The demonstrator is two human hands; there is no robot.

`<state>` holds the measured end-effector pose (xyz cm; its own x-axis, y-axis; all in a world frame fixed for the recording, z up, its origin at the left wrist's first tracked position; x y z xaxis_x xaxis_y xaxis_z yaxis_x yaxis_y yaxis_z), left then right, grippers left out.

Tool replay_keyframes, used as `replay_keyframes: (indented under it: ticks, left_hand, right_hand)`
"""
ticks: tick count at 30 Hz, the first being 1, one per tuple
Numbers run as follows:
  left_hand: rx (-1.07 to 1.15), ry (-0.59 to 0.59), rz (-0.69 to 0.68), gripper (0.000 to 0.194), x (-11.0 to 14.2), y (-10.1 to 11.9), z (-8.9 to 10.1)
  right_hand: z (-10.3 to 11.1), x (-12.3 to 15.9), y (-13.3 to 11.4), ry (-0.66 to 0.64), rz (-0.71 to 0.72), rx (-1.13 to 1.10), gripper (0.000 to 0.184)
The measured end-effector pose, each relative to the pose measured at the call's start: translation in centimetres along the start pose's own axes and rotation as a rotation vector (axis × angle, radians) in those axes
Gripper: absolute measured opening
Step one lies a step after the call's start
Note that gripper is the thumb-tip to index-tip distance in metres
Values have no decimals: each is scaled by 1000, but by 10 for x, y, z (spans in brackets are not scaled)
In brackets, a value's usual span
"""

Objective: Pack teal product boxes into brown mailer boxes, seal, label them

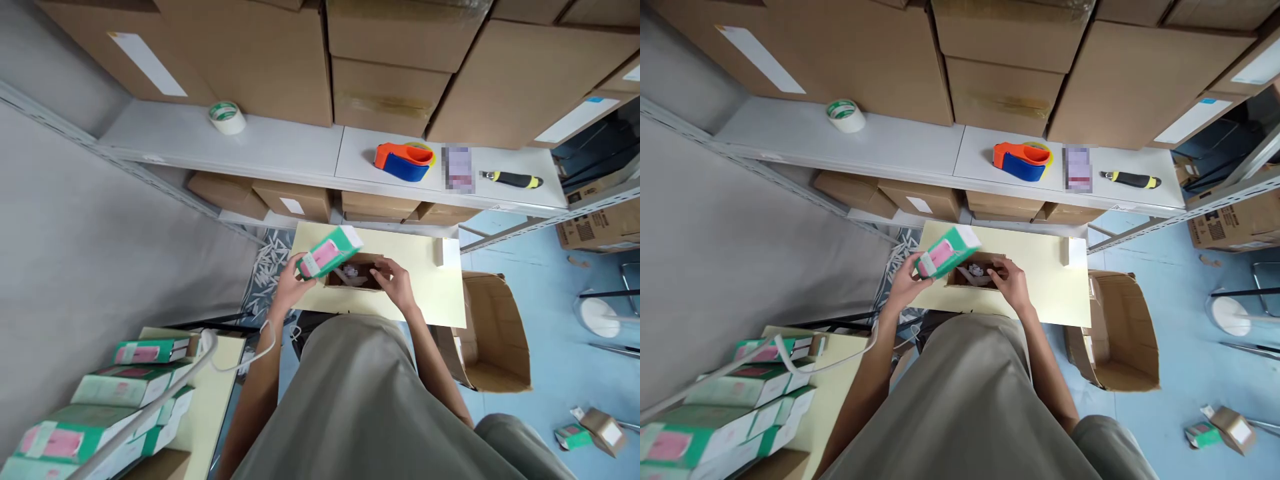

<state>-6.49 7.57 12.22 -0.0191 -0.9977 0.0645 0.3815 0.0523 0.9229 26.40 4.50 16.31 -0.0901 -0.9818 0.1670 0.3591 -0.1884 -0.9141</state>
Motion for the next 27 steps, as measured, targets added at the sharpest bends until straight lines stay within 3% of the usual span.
replay_keyframes:
  ticks: [3,6,13,20,27]
  left_hand:
    - [-75,-179,-127,73,-2,25,-26]
    - [-188,-261,-224,74,-9,37,-50]
    - [-318,-378,-254,77,-25,23,-95]
    - [-436,-381,-211,77,-24,3,-110]
    - [-564,-356,-260,76,-14,-3,-110]
  right_hand:
    - [-1,-2,-2,-15,88,159,66]
    - [-3,-1,11,-61,79,308,85]
    - [-8,1,58,-89,-84,474,81]
    - [-27,-5,83,-154,-140,570,78]
    - [-24,-1,89,-160,-104,473,73]
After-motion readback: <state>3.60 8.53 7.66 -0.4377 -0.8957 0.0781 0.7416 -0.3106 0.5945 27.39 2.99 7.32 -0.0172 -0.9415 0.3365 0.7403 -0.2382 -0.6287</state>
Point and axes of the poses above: each hand's wrist, its own x-axis away from the middle knuckle, its own z-axis out of the back of the hand, y = z × x, the point moved 8 cm from there along -x, towards the middle knuckle, and after that the axes turned 7 degrees about -z, right-handed, at the moved point
